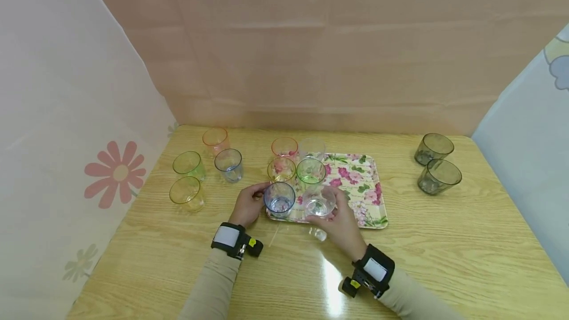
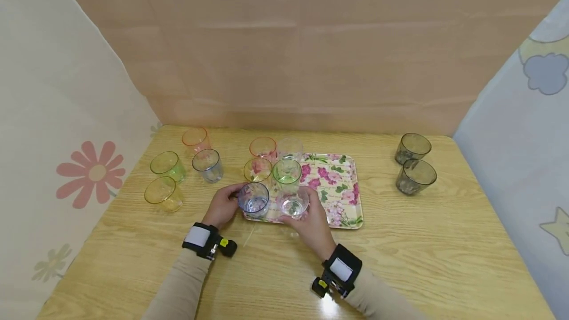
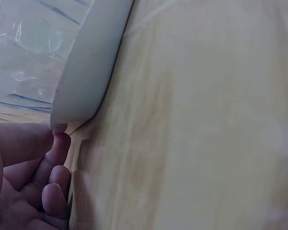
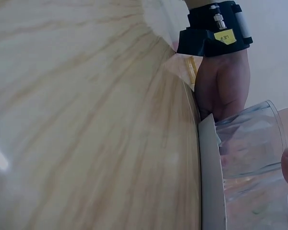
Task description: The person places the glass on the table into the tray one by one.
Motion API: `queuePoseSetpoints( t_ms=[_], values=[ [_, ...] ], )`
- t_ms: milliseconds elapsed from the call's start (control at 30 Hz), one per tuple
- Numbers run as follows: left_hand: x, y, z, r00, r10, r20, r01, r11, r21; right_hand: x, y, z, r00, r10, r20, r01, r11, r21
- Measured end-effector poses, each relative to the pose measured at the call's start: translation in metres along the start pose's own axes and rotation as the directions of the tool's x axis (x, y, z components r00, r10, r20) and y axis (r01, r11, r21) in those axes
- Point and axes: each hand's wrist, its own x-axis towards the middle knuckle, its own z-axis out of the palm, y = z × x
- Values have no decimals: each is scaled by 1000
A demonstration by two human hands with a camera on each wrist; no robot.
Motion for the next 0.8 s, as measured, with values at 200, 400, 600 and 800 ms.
queuePoseSetpoints(
  t_ms=[200,400,600,800],
  values=[
    [0,0,0,1000,13,4,-13,1000,9,1,-4,7,999,32,-14,-32,999,-2],
    [0,1,0,1000,12,1,-12,1000,5,1,-8,12,998,58,-35,-58,998,-6],
    [0,1,1,1000,13,-5,-13,1000,3,1,-10,17,998,40,-56,-43,997,-60],
    [0,1,0,1000,10,-9,-10,1000,14,2,-9,21,997,42,-65,-46,996,-71]
  ],
)
